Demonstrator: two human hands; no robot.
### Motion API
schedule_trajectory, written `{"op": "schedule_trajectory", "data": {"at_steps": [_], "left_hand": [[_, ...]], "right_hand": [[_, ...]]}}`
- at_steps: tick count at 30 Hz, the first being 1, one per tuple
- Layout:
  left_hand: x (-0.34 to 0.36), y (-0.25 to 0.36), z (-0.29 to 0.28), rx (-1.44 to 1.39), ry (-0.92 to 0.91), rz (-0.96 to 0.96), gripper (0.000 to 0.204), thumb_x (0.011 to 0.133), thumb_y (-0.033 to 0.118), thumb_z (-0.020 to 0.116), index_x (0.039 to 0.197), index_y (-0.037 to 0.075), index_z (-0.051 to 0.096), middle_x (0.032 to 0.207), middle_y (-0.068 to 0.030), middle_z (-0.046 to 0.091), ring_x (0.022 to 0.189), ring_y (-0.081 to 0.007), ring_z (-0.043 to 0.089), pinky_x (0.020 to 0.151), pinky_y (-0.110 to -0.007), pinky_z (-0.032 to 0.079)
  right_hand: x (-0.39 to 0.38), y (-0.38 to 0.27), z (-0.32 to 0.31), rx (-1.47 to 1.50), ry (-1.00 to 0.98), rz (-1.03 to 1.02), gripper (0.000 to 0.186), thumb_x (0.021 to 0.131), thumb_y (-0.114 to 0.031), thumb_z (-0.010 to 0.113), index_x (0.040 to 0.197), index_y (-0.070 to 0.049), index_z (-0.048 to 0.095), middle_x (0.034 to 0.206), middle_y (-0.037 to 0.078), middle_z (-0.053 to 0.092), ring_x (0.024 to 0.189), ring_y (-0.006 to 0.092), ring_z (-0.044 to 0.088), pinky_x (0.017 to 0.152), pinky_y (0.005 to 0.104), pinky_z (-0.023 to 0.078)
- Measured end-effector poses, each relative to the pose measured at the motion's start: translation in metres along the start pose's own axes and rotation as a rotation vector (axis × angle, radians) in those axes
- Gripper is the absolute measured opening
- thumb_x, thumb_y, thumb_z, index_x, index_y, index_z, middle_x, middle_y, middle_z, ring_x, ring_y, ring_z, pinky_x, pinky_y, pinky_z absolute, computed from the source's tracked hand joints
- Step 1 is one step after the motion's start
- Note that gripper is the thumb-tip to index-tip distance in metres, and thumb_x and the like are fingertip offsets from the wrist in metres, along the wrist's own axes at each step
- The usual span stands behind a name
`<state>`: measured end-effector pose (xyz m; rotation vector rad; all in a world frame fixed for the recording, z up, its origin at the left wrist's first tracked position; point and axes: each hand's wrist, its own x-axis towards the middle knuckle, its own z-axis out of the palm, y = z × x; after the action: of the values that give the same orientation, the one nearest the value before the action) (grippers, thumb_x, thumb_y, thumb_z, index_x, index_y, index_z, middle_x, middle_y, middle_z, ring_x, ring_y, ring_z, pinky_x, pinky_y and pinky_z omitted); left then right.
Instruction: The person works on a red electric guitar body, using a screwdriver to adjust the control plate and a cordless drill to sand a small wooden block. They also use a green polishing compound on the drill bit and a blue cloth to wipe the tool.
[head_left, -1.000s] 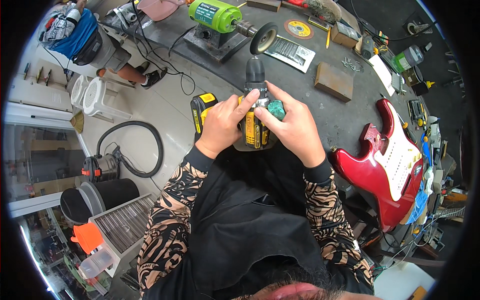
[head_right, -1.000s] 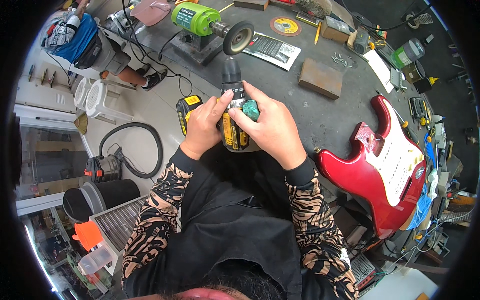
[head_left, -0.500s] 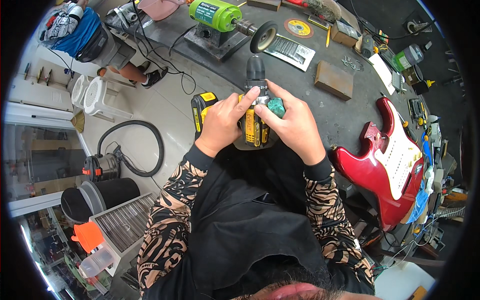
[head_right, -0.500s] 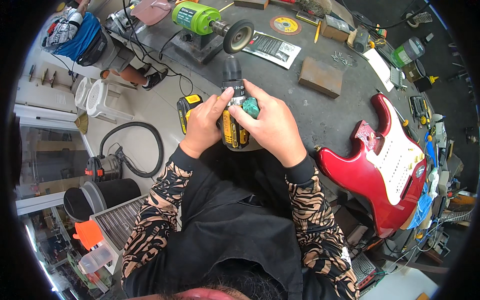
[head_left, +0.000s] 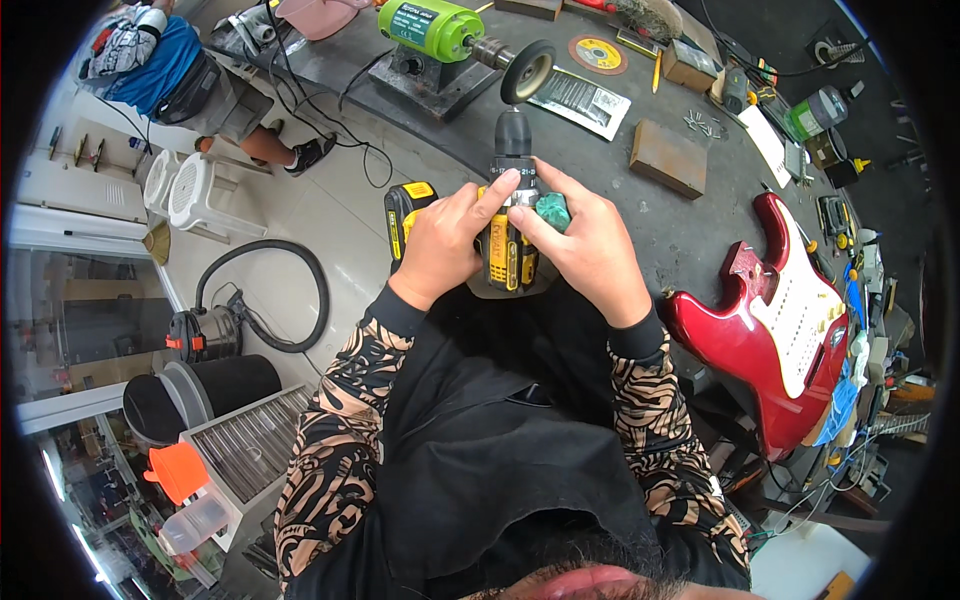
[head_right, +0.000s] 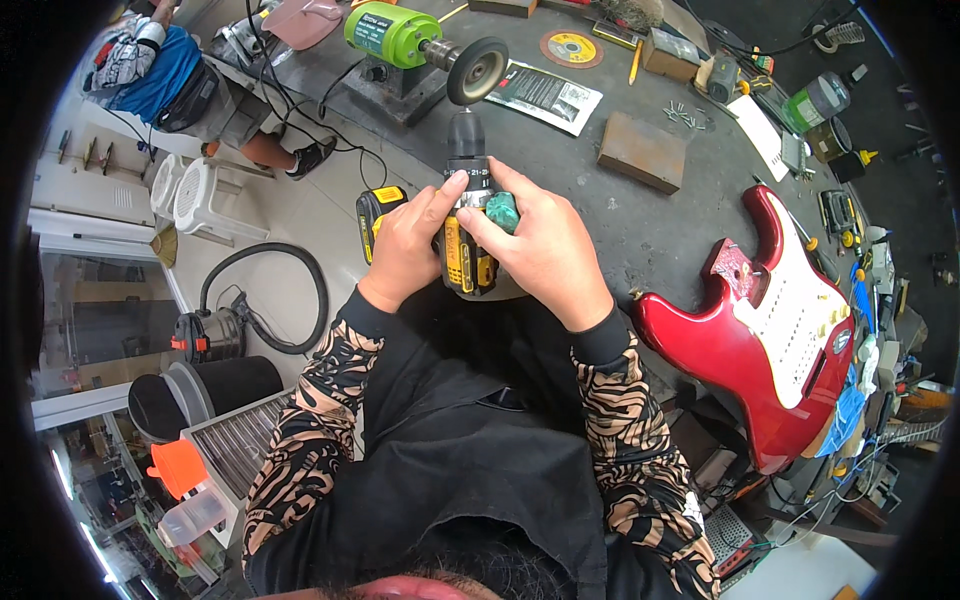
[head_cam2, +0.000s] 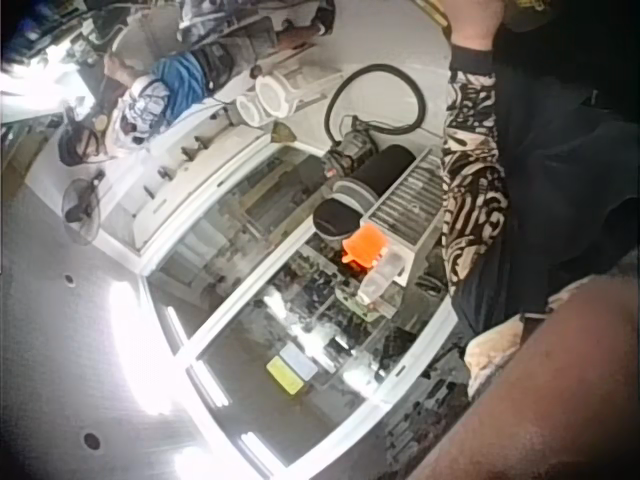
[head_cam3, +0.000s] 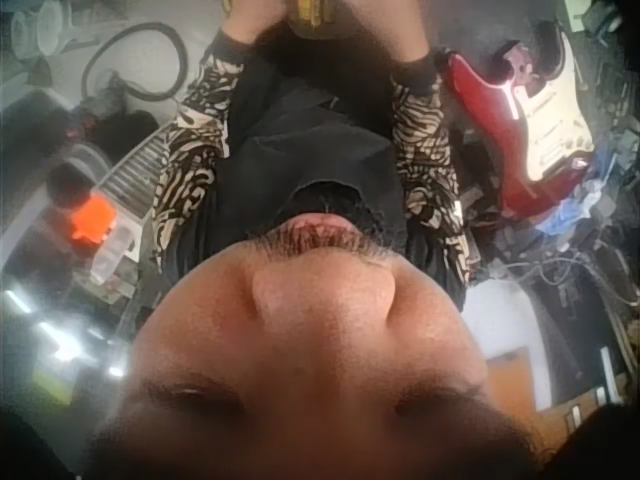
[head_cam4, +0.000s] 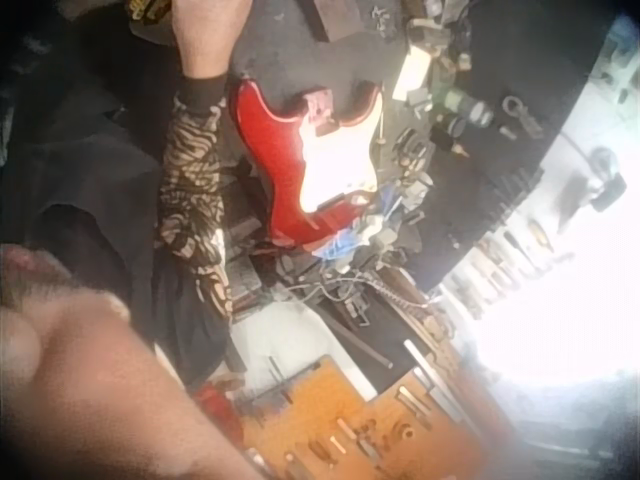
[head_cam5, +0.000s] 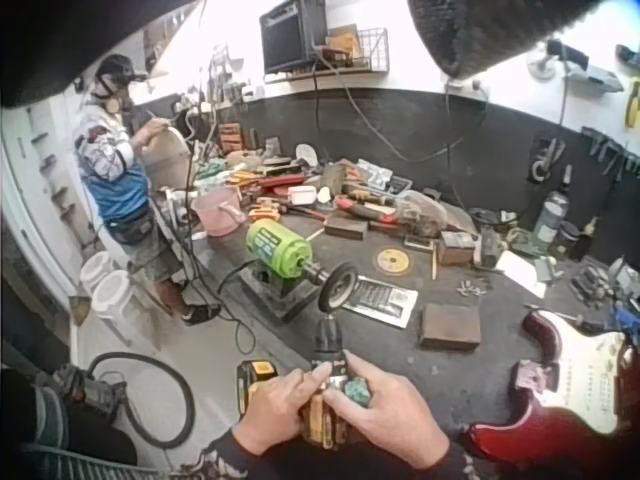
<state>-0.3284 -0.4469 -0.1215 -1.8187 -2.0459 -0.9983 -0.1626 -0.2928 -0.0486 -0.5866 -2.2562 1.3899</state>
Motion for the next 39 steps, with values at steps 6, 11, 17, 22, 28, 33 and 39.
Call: {"op": "schedule_trajectory", "data": {"at_steps": [6,11,17,22,28,33,39], "left_hand": [[0.003,0.0005,-0.0025,-0.023,-0.017,-0.004,0.11,0.075,-0.003,0.084,0.173,0.026,0.045,0.095,-0.0111,0.06,0.083,-0.0341,0.068,0.072,-0.047,0.058],[0.0028,-0.0034,-0.0015,-0.033,-0.025,-0.001,0.111,0.074,-0.004,0.084,0.173,0.026,0.045,0.095,-0.0112,0.061,0.084,-0.0343,0.069,0.073,-0.047,0.058],[0.0033,-0.0045,-0.0023,-0.022,-0.021,0.015,0.11,0.074,-0.004,0.084,0.173,0.028,0.046,0.094,-0.0108,0.061,0.084,-0.0347,0.069,0.073,-0.048,0.058],[0.0037,-0.0058,-0.0045,-0.016,-0.042,0.005,0.108,0.075,-0.004,0.084,0.172,0.029,0.047,0.094,-0.0106,0.062,0.085,-0.0347,0.07,0.072,-0.048,0.059],[0.0048,-0.0054,-0.0026,-0.077,-0.024,-0.016,0.108,0.077,-0.003,0.083,0.173,0.029,0.046,0.094,-0.0107,0.062,0.085,-0.035,0.07,0.073,-0.048,0.059],[0.0016,-0.0062,0.0004,-0.071,-0.01,-0.015,0.107,0.078,-0.003,0.083,0.173,0.03,0.045,0.095,-0.0115,0.062,0.084,-0.0364,0.069,0.072,-0.048,0.058],[0.0025,-0.0064,0.0025,-0.104,0.006,-0.015,0.107,0.08,-0.003,0.083,0.174,0.03,0.044,0.094,-0.0121,0.061,0.082,-0.0372,0.068,0.071,-0.048,0.057]], "right_hand": [[-0.0007,-0.0006,-0.0003,-0.002,-0.001,0.019,0.071,0.097,-0.038,0.083,0.148,0.008,0.067,0.125,0.032,0.078,0.115,0.0403,0.08,0.099,0.0414,0.062],[-0.0015,0.0,0.0012,-0.008,0.016,0.006,0.071,0.097,-0.038,0.084,0.148,0.008,0.067,0.124,0.032,0.079,0.113,0.0399,0.081,0.098,0.0412,0.062],[-0.0027,-0.0005,0.0029,-0.044,0.046,-0.03,0.07,0.097,-0.039,0.085,0.146,0.008,0.068,0.123,0.031,0.079,0.112,0.04,0.081,0.097,0.0416,0.062],[-0.0028,-0.002,0.0023,-0.055,0.034,-0.008,0.068,0.097,-0.039,0.085,0.145,0.007,0.069,0.12,0.031,0.079,0.11,0.0411,0.081,0.096,0.0419,0.062],[-0.002,-0.0056,0.0018,-0.048,0.031,-0.009,0.068,0.097,-0.038,0.085,0.145,0.008,0.069,0.119,0.03,0.08,0.109,0.0406,0.081,0.095,0.0409,0.062],[-0.0017,0.0004,0.0042,-0.049,0.045,-0.039,0.068,0.097,-0.038,0.085,0.145,0.008,0.069,0.119,0.03,0.08,0.109,0.0398,0.082,0.095,0.0405,0.063],[-0.0018,0.0023,0.0044,-0.062,0.045,-0.043,0.07,0.097,-0.039,0.085,0.146,0.008,0.069,0.12,0.031,0.08,0.11,0.0397,0.082,0.095,0.0412,0.063]]}}
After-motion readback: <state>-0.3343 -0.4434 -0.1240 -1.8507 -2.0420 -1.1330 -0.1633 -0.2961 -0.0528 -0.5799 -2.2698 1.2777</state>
